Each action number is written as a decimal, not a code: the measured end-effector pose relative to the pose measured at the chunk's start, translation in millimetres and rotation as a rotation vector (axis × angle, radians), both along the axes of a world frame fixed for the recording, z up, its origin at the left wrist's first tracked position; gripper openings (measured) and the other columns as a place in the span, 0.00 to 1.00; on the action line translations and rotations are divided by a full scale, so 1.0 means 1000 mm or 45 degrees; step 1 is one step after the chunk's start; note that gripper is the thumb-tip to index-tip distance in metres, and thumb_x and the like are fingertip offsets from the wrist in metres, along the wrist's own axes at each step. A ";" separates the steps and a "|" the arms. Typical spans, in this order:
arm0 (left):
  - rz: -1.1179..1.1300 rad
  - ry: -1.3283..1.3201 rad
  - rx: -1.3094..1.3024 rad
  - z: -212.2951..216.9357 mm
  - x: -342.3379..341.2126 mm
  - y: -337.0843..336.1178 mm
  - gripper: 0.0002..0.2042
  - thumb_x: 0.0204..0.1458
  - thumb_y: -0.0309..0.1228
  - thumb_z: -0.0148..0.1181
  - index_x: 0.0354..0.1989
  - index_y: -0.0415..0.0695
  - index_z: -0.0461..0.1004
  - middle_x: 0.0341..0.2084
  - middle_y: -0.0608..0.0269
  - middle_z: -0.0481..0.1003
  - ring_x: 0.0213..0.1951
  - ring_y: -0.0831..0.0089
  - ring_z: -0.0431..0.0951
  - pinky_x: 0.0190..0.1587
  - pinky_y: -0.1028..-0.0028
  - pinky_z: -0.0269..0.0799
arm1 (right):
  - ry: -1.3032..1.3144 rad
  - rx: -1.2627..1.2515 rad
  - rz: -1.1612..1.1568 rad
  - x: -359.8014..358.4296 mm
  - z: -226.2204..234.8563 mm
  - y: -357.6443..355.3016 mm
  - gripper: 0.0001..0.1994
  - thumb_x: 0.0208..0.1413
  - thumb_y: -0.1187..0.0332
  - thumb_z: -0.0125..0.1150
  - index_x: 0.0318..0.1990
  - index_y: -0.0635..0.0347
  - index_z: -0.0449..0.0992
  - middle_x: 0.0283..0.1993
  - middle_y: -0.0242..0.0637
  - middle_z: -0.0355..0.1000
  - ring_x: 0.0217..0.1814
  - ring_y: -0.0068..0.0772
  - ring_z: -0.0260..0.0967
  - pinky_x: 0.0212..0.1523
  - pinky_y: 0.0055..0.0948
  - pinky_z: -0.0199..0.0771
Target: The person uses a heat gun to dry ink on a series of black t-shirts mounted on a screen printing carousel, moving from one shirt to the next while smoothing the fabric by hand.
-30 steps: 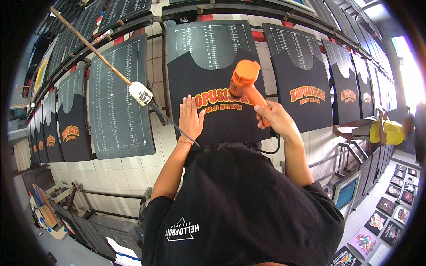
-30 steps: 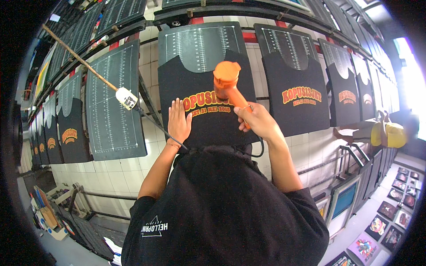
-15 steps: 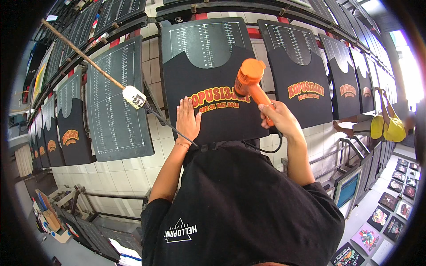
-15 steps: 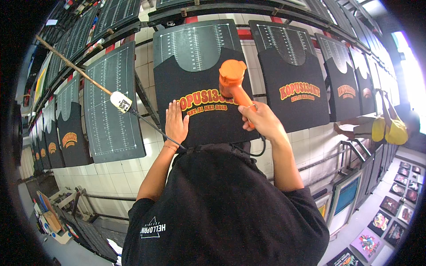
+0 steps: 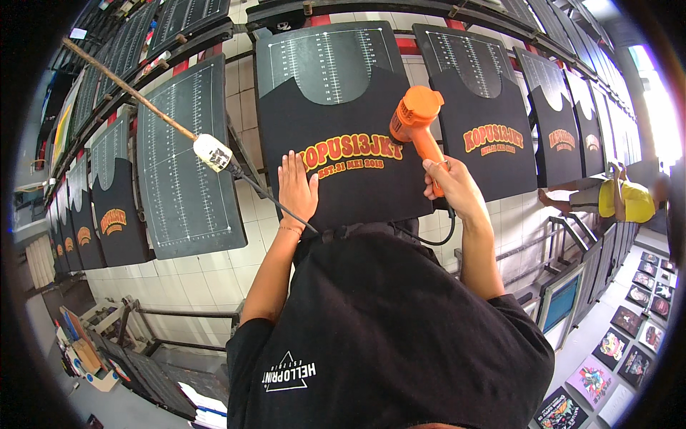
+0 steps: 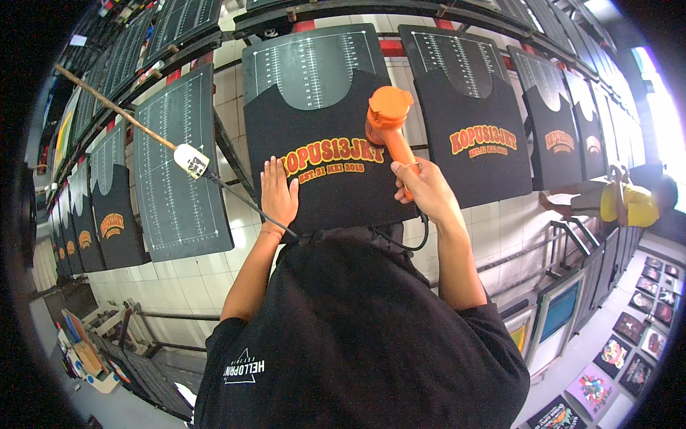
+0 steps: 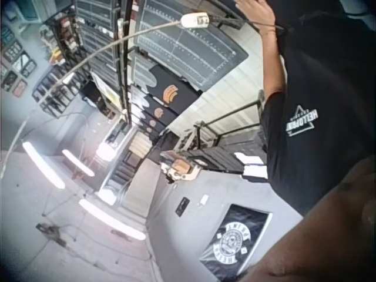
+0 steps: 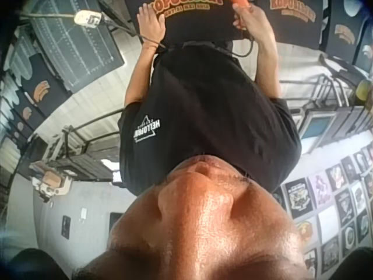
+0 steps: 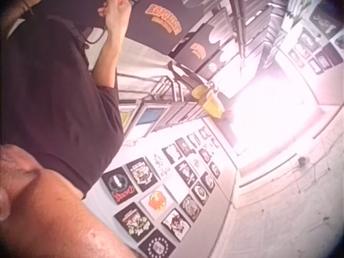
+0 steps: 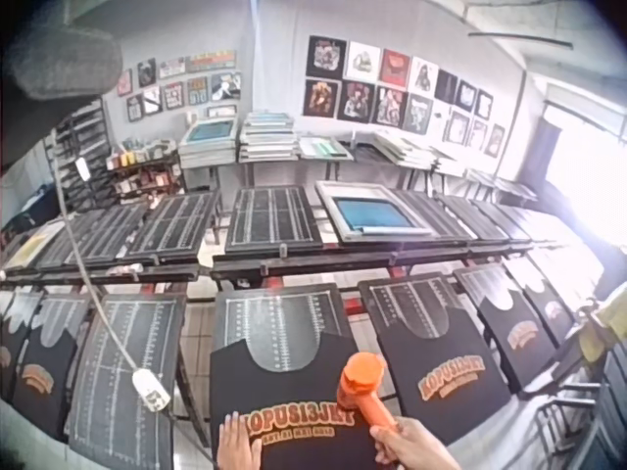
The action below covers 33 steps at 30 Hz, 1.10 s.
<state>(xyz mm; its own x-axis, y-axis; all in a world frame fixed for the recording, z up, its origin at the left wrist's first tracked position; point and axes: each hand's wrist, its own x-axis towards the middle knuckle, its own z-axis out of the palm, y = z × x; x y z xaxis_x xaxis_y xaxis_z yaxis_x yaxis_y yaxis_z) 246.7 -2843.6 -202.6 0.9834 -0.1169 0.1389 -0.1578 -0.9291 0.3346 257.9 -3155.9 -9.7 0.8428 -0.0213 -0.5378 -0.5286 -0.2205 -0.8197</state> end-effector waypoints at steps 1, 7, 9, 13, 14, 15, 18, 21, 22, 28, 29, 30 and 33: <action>0.004 0.016 0.000 -0.001 -0.001 0.000 0.30 0.63 0.40 0.44 0.68 0.32 0.51 0.68 0.41 0.52 0.71 0.48 0.48 0.71 0.54 0.42 | 0.009 -0.010 0.018 -0.001 0.004 -0.001 0.16 0.60 0.57 0.58 0.38 0.65 0.72 0.26 0.29 0.68 0.22 0.19 0.69 0.25 0.20 0.71; -0.004 0.068 0.012 -0.001 -0.023 -0.006 0.31 0.62 0.39 0.44 0.68 0.31 0.49 0.69 0.41 0.51 0.71 0.48 0.48 0.72 0.54 0.41 | 0.020 0.040 -0.042 -0.001 -0.002 -0.006 0.16 0.60 0.57 0.59 0.39 0.65 0.72 0.27 0.30 0.68 0.22 0.19 0.69 0.25 0.19 0.71; 0.003 0.103 -0.001 0.000 -0.032 -0.006 0.31 0.63 0.39 0.44 0.68 0.31 0.50 0.68 0.40 0.51 0.71 0.48 0.48 0.72 0.54 0.41 | 0.010 0.025 -0.029 -0.002 -0.003 -0.007 0.16 0.60 0.57 0.59 0.39 0.64 0.72 0.27 0.30 0.68 0.22 0.19 0.69 0.24 0.20 0.71; 0.056 0.069 -0.003 0.001 -0.033 -0.005 0.31 0.63 0.39 0.43 0.68 0.31 0.50 0.68 0.40 0.51 0.71 0.48 0.47 0.72 0.55 0.41 | 0.085 0.032 -0.004 -0.011 0.008 -0.015 0.16 0.61 0.57 0.58 0.38 0.64 0.71 0.27 0.30 0.68 0.21 0.19 0.69 0.24 0.19 0.71; 0.063 0.067 0.006 0.000 -0.032 -0.006 0.31 0.63 0.39 0.43 0.68 0.31 0.50 0.68 0.41 0.51 0.71 0.49 0.47 0.72 0.55 0.40 | 0.063 0.038 -0.023 -0.012 0.005 -0.013 0.16 0.61 0.57 0.59 0.39 0.64 0.72 0.27 0.30 0.69 0.21 0.18 0.69 0.24 0.19 0.71; 0.070 0.064 0.017 -0.001 -0.030 -0.006 0.31 0.63 0.39 0.43 0.68 0.31 0.50 0.68 0.41 0.51 0.71 0.49 0.47 0.72 0.55 0.40 | 0.040 0.047 -0.042 -0.013 0.002 -0.011 0.16 0.61 0.58 0.59 0.40 0.65 0.72 0.27 0.30 0.69 0.21 0.18 0.69 0.24 0.19 0.71; 0.075 0.109 0.010 0.002 -0.034 -0.006 0.30 0.62 0.38 0.44 0.68 0.31 0.50 0.69 0.41 0.51 0.71 0.50 0.48 0.72 0.56 0.40 | 0.058 0.070 -0.011 -0.017 0.006 -0.016 0.16 0.61 0.58 0.59 0.41 0.66 0.72 0.26 0.29 0.69 0.21 0.18 0.69 0.23 0.19 0.70; 0.059 0.146 -0.018 0.003 -0.038 -0.005 0.31 0.62 0.38 0.45 0.68 0.31 0.50 0.69 0.42 0.51 0.71 0.50 0.48 0.72 0.56 0.40 | 0.034 0.071 -0.023 -0.024 0.002 -0.016 0.16 0.61 0.58 0.59 0.41 0.65 0.71 0.26 0.29 0.68 0.21 0.18 0.68 0.23 0.19 0.70; 0.048 0.138 -0.020 0.002 -0.040 -0.005 0.31 0.62 0.38 0.45 0.68 0.31 0.50 0.69 0.42 0.51 0.71 0.50 0.48 0.72 0.56 0.40 | 0.015 0.068 -0.043 -0.027 -0.002 -0.014 0.16 0.61 0.58 0.59 0.41 0.65 0.71 0.26 0.29 0.68 0.21 0.18 0.68 0.23 0.19 0.70; 0.003 0.104 -0.060 0.002 -0.051 -0.006 0.28 0.62 0.38 0.46 0.66 0.32 0.54 0.68 0.43 0.53 0.71 0.49 0.49 0.71 0.55 0.42 | 0.059 0.179 0.065 -0.041 0.001 -0.005 0.17 0.61 0.57 0.58 0.39 0.66 0.71 0.26 0.29 0.68 0.22 0.19 0.69 0.24 0.20 0.71; -0.005 0.089 -0.076 0.003 -0.053 -0.005 0.28 0.62 0.37 0.46 0.66 0.32 0.55 0.68 0.43 0.54 0.70 0.49 0.49 0.71 0.54 0.42 | 0.064 0.206 0.073 -0.044 0.001 -0.003 0.17 0.61 0.57 0.59 0.39 0.66 0.71 0.26 0.29 0.68 0.22 0.19 0.69 0.24 0.20 0.71; -0.010 0.080 -0.094 0.002 -0.053 -0.003 0.28 0.61 0.37 0.46 0.66 0.32 0.55 0.67 0.43 0.54 0.70 0.49 0.50 0.71 0.54 0.43 | 0.076 0.230 0.082 -0.044 0.001 0.001 0.17 0.61 0.57 0.59 0.38 0.65 0.71 0.26 0.29 0.68 0.22 0.19 0.69 0.24 0.20 0.71; 0.040 0.052 -0.102 0.002 -0.056 0.000 0.28 0.61 0.38 0.47 0.65 0.33 0.57 0.67 0.43 0.56 0.70 0.48 0.51 0.70 0.54 0.46 | 0.043 0.154 0.082 -0.050 0.000 0.015 0.16 0.60 0.58 0.60 0.39 0.65 0.71 0.26 0.30 0.68 0.22 0.19 0.69 0.24 0.20 0.71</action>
